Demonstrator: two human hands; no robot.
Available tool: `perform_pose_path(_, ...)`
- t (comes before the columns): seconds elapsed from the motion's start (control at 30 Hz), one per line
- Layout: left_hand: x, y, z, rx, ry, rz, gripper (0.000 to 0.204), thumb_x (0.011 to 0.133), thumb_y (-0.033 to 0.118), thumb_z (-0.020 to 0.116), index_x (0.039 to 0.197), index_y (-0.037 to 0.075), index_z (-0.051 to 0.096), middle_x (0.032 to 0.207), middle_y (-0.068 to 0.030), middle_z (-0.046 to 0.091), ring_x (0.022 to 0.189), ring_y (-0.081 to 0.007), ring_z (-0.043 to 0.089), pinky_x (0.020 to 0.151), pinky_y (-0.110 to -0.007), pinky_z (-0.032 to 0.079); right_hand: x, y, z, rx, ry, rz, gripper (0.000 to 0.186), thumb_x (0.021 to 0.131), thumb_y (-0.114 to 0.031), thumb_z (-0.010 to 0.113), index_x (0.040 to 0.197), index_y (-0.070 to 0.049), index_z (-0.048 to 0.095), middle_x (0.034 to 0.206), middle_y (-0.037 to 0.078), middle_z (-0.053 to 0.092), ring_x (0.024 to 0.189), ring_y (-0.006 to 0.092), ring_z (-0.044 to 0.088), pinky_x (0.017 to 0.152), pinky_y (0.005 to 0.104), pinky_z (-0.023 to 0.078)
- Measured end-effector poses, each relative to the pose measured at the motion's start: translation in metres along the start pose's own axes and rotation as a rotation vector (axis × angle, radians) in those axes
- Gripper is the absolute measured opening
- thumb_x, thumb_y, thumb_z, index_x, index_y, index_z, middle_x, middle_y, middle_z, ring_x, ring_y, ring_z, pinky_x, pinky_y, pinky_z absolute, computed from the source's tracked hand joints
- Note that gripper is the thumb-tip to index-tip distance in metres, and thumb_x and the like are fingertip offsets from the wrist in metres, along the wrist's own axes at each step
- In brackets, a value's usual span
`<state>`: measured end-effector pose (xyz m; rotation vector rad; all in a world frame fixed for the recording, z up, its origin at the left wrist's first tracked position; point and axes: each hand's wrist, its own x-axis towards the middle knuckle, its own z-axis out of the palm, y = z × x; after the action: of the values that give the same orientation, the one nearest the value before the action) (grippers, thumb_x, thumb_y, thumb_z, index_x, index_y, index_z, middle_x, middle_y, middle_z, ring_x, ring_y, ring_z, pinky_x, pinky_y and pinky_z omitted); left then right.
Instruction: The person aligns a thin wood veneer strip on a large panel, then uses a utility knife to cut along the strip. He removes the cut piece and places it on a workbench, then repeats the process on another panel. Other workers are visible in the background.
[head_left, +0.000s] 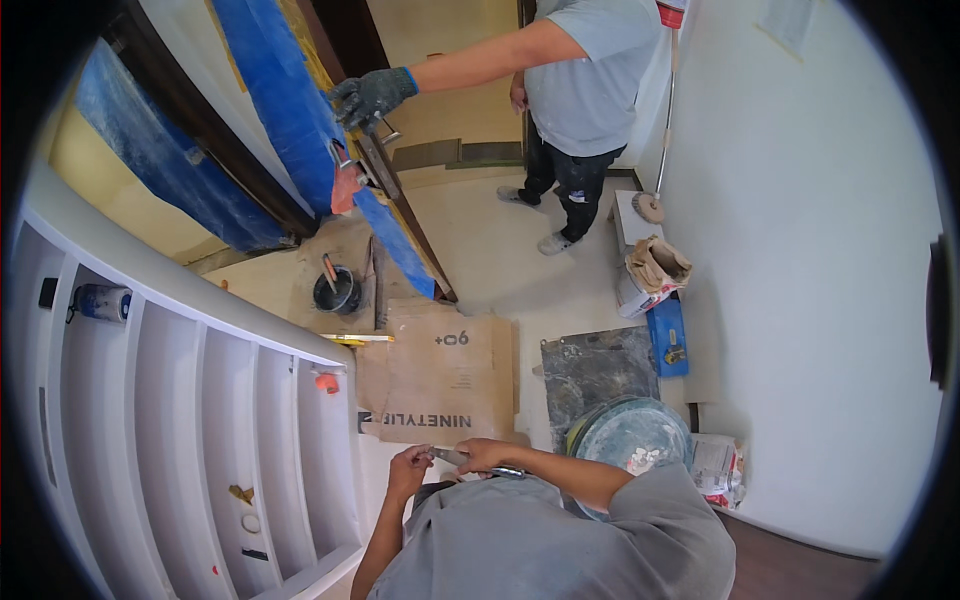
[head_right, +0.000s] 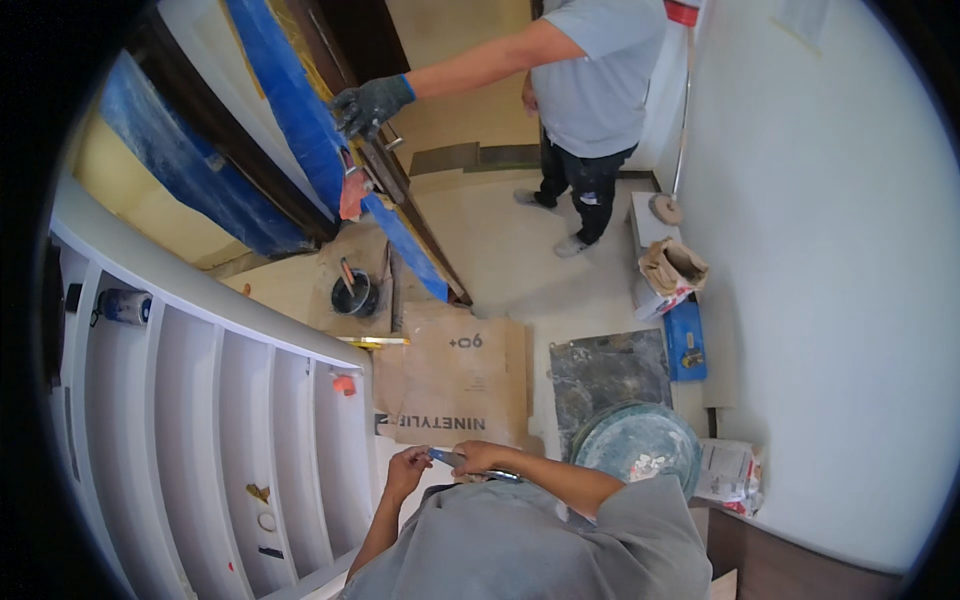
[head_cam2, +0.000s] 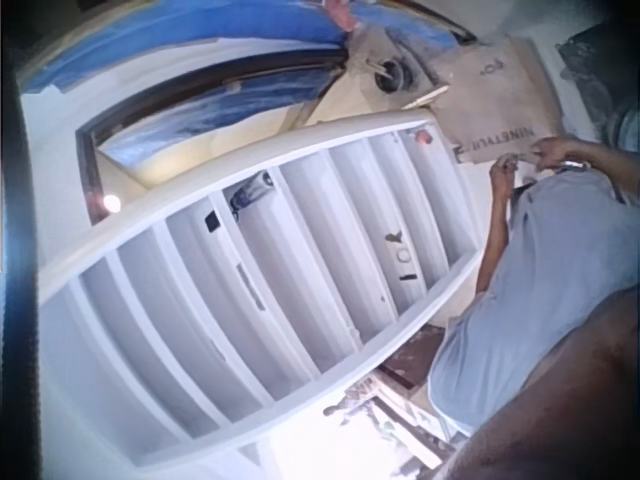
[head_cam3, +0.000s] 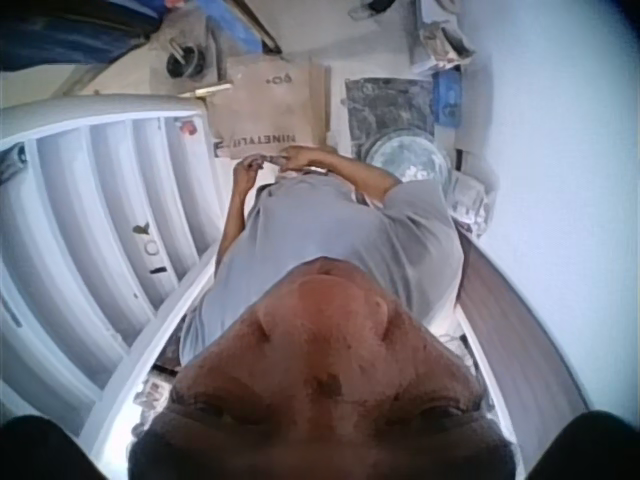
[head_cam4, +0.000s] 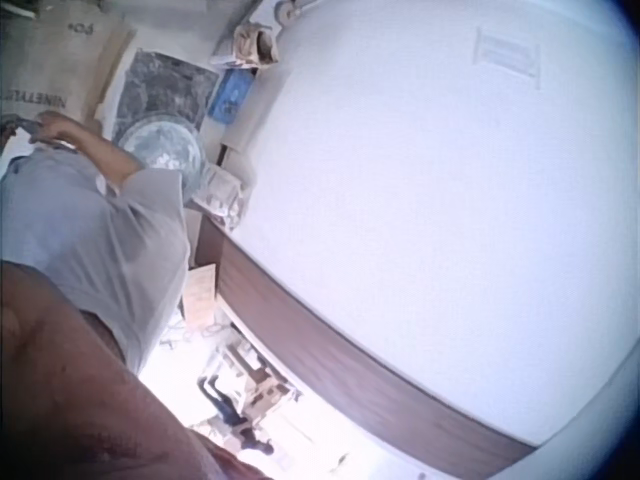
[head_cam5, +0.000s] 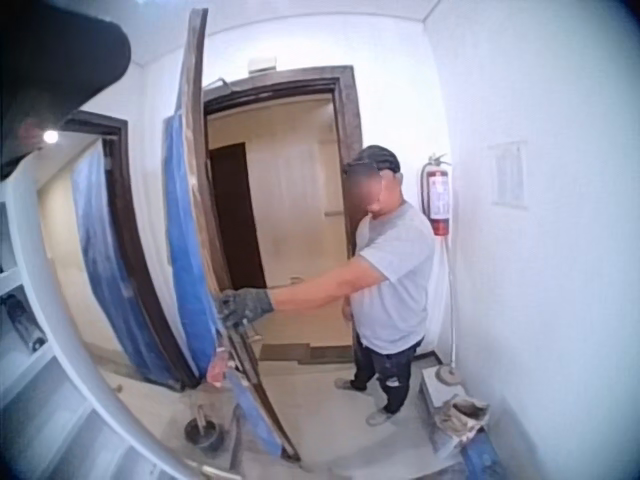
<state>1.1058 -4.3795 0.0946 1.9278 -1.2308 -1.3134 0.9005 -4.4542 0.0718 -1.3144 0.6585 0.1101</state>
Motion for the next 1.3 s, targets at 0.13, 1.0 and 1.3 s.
perform_pose_path(0.13,-0.003,0.016,0.002,-0.547,0.030,-0.247,0.024,0.085,0.009,0.057,0.106,-0.003,0.057,0.087,-0.0097,0.065,0.074,-0.0161,0.064,0.067,-0.026,0.052,-0.001,-0.001,0.004,0.073,0.022,-0.019,0.041,0.076,-0.025,0.070,0.104,-0.002,0.052,0.064,0.008,0.057,0.046,0.0145,0.054,0.043,0.0273,0.045)
perform_pose_path(1.0,-0.005,-0.003,-0.016,-1.039,0.079,-0.315,0.016,0.091,0.025,0.053,0.092,0.009,0.056,0.077,-0.0008,0.056,0.068,-0.0119,0.053,0.067,-0.028,0.047,-0.011,-0.030,0.003,-0.082,0.015,-0.163,0.033,0.084,-0.032,0.061,0.098,-0.004,0.050,0.061,0.004,0.054,0.044,0.0136,0.052,0.043,0.0284,0.042)
perform_pose_path(1.3,-0.004,-0.009,-0.009,-0.969,0.197,-0.333,0.016,0.091,0.028,0.053,0.086,0.012,0.055,0.073,0.0025,0.051,0.065,-0.0107,0.050,0.067,-0.029,0.046,-0.012,-0.020,0.010,0.147,-0.050,-0.132,0.031,0.084,-0.027,0.062,0.103,-0.005,0.051,0.066,0.004,0.054,0.047,0.0120,0.050,0.043,0.0275,0.042)
